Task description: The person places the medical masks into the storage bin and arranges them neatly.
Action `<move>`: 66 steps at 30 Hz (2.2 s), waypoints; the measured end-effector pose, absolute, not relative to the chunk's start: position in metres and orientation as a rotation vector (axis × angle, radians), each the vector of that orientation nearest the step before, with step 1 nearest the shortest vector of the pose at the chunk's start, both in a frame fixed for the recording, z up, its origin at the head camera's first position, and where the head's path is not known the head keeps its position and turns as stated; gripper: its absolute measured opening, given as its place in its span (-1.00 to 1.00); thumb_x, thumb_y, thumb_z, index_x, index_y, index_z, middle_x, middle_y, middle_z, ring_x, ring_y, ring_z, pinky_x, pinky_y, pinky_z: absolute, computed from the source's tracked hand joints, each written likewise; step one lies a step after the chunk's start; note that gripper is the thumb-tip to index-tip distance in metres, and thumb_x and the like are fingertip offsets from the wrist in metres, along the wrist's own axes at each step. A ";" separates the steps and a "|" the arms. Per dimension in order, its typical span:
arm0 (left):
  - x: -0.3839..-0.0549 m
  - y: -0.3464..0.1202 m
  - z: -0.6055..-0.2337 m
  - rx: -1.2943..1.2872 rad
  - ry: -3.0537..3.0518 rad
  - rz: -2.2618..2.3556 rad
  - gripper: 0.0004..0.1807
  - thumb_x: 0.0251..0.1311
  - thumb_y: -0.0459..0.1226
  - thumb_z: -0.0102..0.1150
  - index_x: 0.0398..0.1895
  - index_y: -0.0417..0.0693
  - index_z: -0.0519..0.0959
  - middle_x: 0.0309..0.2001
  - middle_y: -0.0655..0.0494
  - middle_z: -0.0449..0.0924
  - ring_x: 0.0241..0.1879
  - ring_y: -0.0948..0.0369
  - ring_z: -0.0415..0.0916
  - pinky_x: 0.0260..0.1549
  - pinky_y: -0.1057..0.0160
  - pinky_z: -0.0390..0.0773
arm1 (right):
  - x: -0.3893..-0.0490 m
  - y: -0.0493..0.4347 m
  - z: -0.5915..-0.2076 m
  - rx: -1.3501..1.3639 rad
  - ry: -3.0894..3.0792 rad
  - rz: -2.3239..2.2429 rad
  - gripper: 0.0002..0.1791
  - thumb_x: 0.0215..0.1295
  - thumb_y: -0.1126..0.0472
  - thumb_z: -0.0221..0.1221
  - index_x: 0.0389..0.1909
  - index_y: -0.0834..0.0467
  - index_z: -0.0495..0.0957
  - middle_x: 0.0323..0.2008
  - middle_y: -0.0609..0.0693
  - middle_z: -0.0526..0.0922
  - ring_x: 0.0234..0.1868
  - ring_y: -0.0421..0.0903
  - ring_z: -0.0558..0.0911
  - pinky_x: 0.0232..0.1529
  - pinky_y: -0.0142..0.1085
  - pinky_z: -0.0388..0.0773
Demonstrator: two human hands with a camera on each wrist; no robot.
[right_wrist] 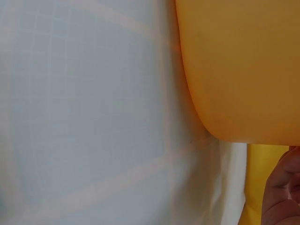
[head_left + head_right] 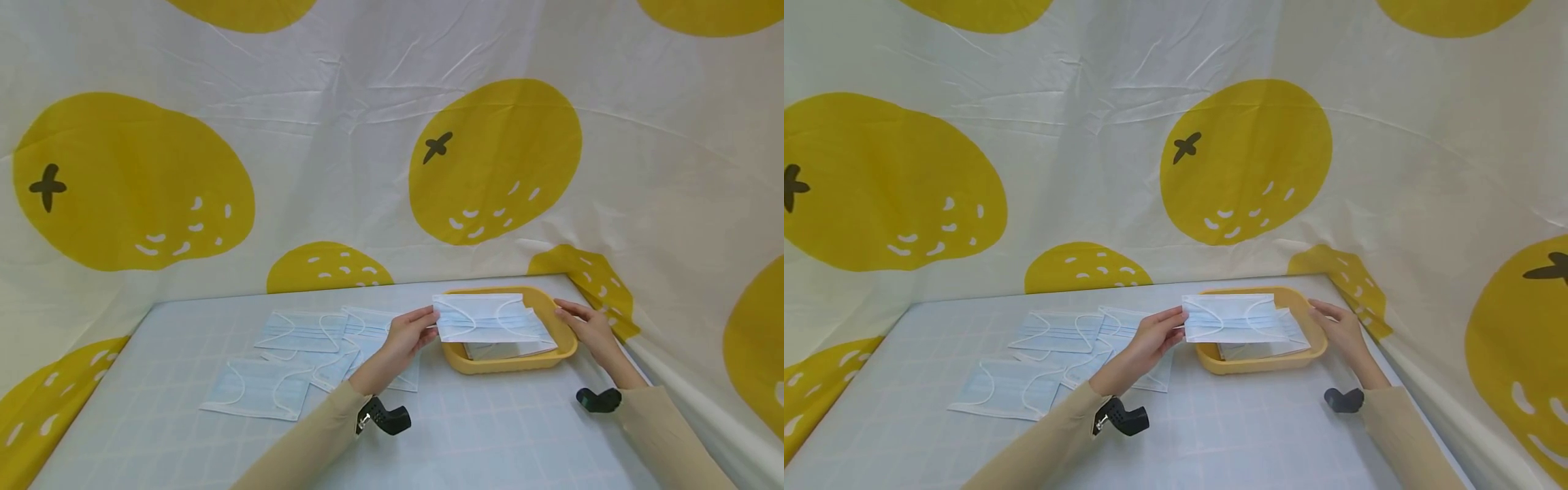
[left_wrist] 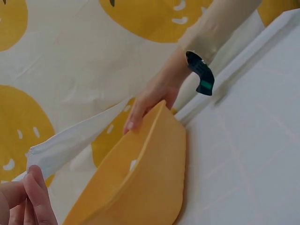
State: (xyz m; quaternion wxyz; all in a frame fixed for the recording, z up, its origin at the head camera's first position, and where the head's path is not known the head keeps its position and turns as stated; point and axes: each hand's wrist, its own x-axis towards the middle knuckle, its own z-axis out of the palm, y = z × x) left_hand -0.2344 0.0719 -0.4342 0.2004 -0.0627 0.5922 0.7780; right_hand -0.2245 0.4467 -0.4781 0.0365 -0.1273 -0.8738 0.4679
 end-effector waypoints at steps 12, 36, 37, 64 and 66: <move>-0.239 0.089 -0.424 -0.179 1.683 2.168 -0.62 0.21 -0.27 0.25 0.10 -0.18 0.58 -0.32 0.13 0.63 -0.52 0.38 0.52 -0.44 0.55 0.57 | -0.232 0.456 -0.488 -0.405 -2.665 1.450 -0.21 0.19 -0.37 0.11 0.29 0.09 0.42 0.32 0.24 0.37 0.21 0.07 0.43 -0.17 -0.62 0.55; -0.248 0.133 -0.419 -0.144 1.720 2.115 -0.69 0.19 -0.32 0.26 0.00 -0.19 0.64 -0.29 0.00 0.71 -0.55 0.37 0.60 -0.44 0.49 0.62 | -0.215 0.433 -0.458 -0.428 -2.709 1.418 -0.25 0.33 -0.25 0.03 0.33 0.20 0.33 0.33 0.30 0.33 0.26 0.16 0.36 -0.20 -0.72 0.46; -0.248 0.134 -0.420 -0.139 1.726 2.109 -0.70 0.19 -0.31 0.26 0.00 -0.19 0.64 -0.29 0.00 0.71 -0.55 0.37 0.60 -0.44 0.49 0.62 | -0.216 0.434 -0.459 -0.450 -2.700 1.426 -0.26 0.31 -0.27 0.05 0.32 0.16 0.36 0.33 0.27 0.34 0.25 0.12 0.38 -0.18 -0.70 0.48; -0.247 0.159 -0.424 -0.160 1.793 2.028 -0.71 0.20 -0.33 0.24 0.00 -0.12 0.64 -0.29 0.02 0.71 -0.43 0.25 0.70 -0.40 0.42 0.65 | -0.211 0.429 -0.453 -0.389 -2.710 1.438 -0.30 0.40 -0.17 -0.01 0.35 0.27 0.29 0.34 0.34 0.29 0.22 0.11 0.36 -0.21 -0.78 0.41; -0.246 0.159 -0.424 -0.170 1.800 2.020 -0.71 0.20 -0.33 0.24 0.00 -0.11 0.64 -0.28 0.02 0.71 -0.40 0.22 0.71 -0.40 0.42 0.65 | -0.211 0.428 -0.453 -0.389 -2.707 1.439 -0.29 0.41 -0.17 -0.02 0.35 0.27 0.28 0.34 0.34 0.29 0.22 0.11 0.37 -0.21 -0.79 0.40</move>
